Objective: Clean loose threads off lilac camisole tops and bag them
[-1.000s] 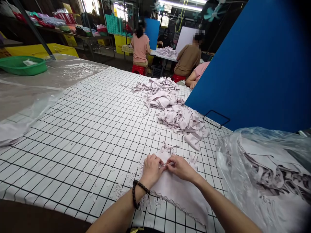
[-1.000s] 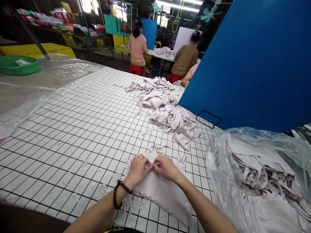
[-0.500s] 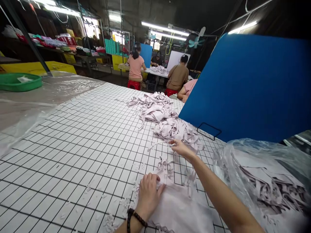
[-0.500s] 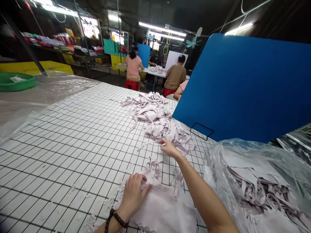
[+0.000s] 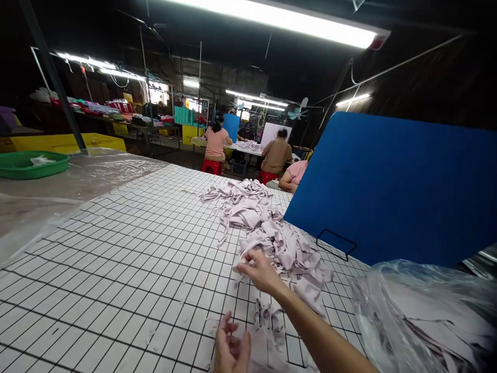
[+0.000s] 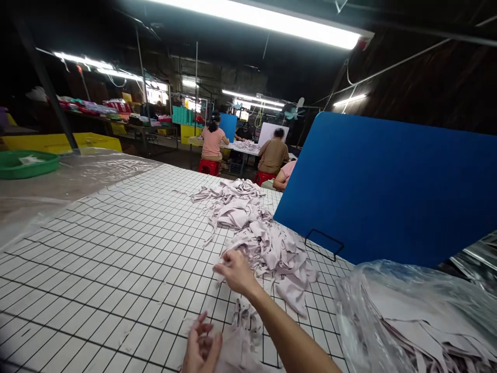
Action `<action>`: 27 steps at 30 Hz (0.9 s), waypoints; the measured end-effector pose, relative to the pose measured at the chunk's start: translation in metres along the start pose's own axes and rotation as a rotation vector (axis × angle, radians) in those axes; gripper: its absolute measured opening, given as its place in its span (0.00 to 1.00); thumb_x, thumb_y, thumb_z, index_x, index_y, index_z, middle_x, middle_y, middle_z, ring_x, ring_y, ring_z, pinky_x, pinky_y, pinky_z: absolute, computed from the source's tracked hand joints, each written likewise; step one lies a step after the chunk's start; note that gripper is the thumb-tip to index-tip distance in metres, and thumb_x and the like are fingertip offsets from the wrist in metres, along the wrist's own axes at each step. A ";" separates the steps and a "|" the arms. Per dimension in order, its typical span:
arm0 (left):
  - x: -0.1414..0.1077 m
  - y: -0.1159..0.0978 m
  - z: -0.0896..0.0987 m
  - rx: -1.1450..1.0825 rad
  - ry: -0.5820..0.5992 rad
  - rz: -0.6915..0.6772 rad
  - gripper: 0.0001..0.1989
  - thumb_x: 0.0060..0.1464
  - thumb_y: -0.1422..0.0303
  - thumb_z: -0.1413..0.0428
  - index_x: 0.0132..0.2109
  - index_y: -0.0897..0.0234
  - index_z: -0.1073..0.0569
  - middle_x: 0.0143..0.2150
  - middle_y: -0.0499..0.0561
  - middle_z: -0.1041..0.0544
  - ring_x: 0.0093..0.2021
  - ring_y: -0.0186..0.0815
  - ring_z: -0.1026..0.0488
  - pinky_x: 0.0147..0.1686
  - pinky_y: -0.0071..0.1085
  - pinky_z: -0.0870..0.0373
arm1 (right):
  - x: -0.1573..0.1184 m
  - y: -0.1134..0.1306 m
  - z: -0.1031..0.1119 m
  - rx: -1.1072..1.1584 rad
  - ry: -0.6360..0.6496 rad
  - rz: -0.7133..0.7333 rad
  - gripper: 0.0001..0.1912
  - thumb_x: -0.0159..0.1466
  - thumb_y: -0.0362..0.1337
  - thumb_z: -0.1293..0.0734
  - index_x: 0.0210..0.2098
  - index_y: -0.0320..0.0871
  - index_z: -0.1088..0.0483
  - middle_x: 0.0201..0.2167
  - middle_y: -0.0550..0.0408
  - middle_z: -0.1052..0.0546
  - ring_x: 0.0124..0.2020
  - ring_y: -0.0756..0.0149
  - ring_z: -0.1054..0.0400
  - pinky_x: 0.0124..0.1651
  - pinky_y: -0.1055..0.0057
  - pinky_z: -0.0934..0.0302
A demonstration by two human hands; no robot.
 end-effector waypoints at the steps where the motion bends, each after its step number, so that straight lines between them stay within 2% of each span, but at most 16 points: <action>1: 0.004 -0.001 0.007 -0.072 -0.016 0.027 0.36 0.53 0.51 0.52 0.63 0.66 0.50 0.52 0.62 0.34 0.40 0.38 0.28 0.38 0.32 0.29 | -0.014 0.009 -0.004 0.178 0.080 0.042 0.13 0.59 0.46 0.34 0.30 0.44 0.37 0.34 0.53 0.27 0.37 0.62 0.32 0.40 0.67 0.39; 2: 0.008 -0.004 0.014 -0.115 -0.025 0.041 0.38 0.54 0.51 0.51 0.64 0.65 0.54 0.57 0.64 0.38 0.46 0.39 0.29 0.42 0.32 0.29 | -0.027 0.017 -0.005 0.349 0.155 0.067 0.13 0.59 0.47 0.35 0.30 0.44 0.38 0.32 0.54 0.27 0.35 0.63 0.32 0.39 0.67 0.38; 4: 0.016 -0.016 0.026 -0.114 -0.001 0.027 0.39 0.53 0.53 0.49 0.65 0.62 0.56 0.63 0.64 0.47 0.56 0.43 0.36 0.47 0.33 0.31 | -0.047 0.032 -0.002 0.588 0.266 0.075 0.14 0.60 0.48 0.34 0.32 0.44 0.39 0.28 0.56 0.29 0.30 0.65 0.33 0.35 0.67 0.38; 6: 0.021 -0.035 0.035 -0.096 0.037 -0.046 0.34 0.53 0.54 0.47 0.63 0.60 0.47 0.64 0.62 0.46 0.60 0.45 0.41 0.49 0.36 0.32 | -0.056 0.044 0.009 0.696 0.303 0.083 0.15 0.59 0.48 0.33 0.33 0.44 0.38 0.25 0.58 0.31 0.27 0.66 0.35 0.33 0.68 0.39; 8: 0.023 -0.053 0.038 -0.131 0.101 -0.110 0.26 0.54 0.56 0.48 0.57 0.62 0.37 0.58 0.60 0.37 0.57 0.44 0.37 0.49 0.37 0.32 | -0.057 0.053 0.023 0.761 0.274 0.094 0.14 0.58 0.47 0.32 0.32 0.44 0.38 0.24 0.59 0.33 0.25 0.69 0.38 0.30 0.71 0.42; 10: 0.024 -0.067 0.037 -0.190 0.194 -0.116 0.21 0.56 0.56 0.49 0.50 0.65 0.32 0.48 0.58 0.28 0.48 0.42 0.30 0.44 0.35 0.30 | -0.054 0.058 0.036 0.809 0.213 0.095 0.14 0.58 0.47 0.32 0.30 0.44 0.38 0.23 0.60 0.36 0.23 0.71 0.42 0.28 0.73 0.45; 13: 0.030 -0.080 0.042 -0.243 0.248 -0.103 0.20 0.55 0.54 0.48 0.45 0.66 0.29 0.38 0.53 0.24 0.39 0.39 0.27 0.37 0.32 0.30 | -0.048 0.058 0.046 0.835 0.116 0.093 0.15 0.57 0.48 0.33 0.29 0.45 0.40 0.22 0.60 0.38 0.22 0.71 0.45 0.26 0.73 0.47; 17: 0.051 -0.086 0.074 -0.267 0.174 -0.117 0.20 0.54 0.53 0.48 0.44 0.66 0.29 0.39 0.54 0.24 0.41 0.38 0.27 0.40 0.32 0.30 | -0.041 0.047 0.049 0.878 0.031 0.085 0.17 0.57 0.49 0.33 0.29 0.45 0.42 0.22 0.61 0.40 0.22 0.72 0.46 0.26 0.74 0.47; 21: 0.056 -0.094 0.111 -0.118 -0.127 -0.214 0.21 0.52 0.54 0.46 0.45 0.66 0.29 0.45 0.57 0.27 0.45 0.40 0.29 0.43 0.36 0.30 | -0.036 0.038 0.036 0.872 0.036 0.067 0.19 0.56 0.50 0.31 0.28 0.44 0.43 0.22 0.63 0.41 0.22 0.74 0.48 0.25 0.75 0.49; 22: 0.052 -0.100 0.112 -0.076 -0.165 -0.256 0.20 0.52 0.54 0.46 0.45 0.65 0.29 0.46 0.57 0.28 0.46 0.40 0.30 0.44 0.37 0.31 | -0.036 0.039 0.031 0.852 0.055 0.075 0.19 0.56 0.50 0.32 0.28 0.44 0.43 0.22 0.63 0.41 0.22 0.74 0.48 0.26 0.75 0.49; 23: 0.048 -0.105 0.107 -0.055 -0.144 -0.289 0.20 0.52 0.55 0.45 0.46 0.65 0.30 0.47 0.57 0.28 0.47 0.40 0.30 0.45 0.37 0.31 | -0.036 0.042 0.024 0.830 0.083 0.088 0.19 0.57 0.50 0.32 0.28 0.44 0.43 0.22 0.63 0.40 0.22 0.74 0.47 0.27 0.75 0.48; 25: 0.040 -0.112 0.084 -0.087 0.032 -0.295 0.20 0.51 0.56 0.44 0.47 0.64 0.30 0.46 0.56 0.27 0.45 0.39 0.29 0.44 0.35 0.30 | -0.038 0.050 0.010 0.789 0.149 0.115 0.19 0.57 0.51 0.33 0.29 0.44 0.44 0.23 0.62 0.38 0.24 0.73 0.45 0.29 0.74 0.46; 27: 0.034 -0.114 0.061 -0.182 0.214 -0.225 0.21 0.49 0.57 0.42 0.48 0.64 0.30 0.43 0.55 0.24 0.42 0.38 0.27 0.42 0.34 0.30 | -0.039 0.057 -0.001 0.761 0.184 0.137 0.20 0.58 0.52 0.34 0.29 0.45 0.45 0.22 0.63 0.39 0.24 0.72 0.45 0.29 0.73 0.45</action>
Point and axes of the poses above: each hand's wrist, its own x-axis towards the middle knuckle, its own z-axis out of the back of the hand, y = z × x, the point moved 7 cm from there along x, towards the middle knuckle
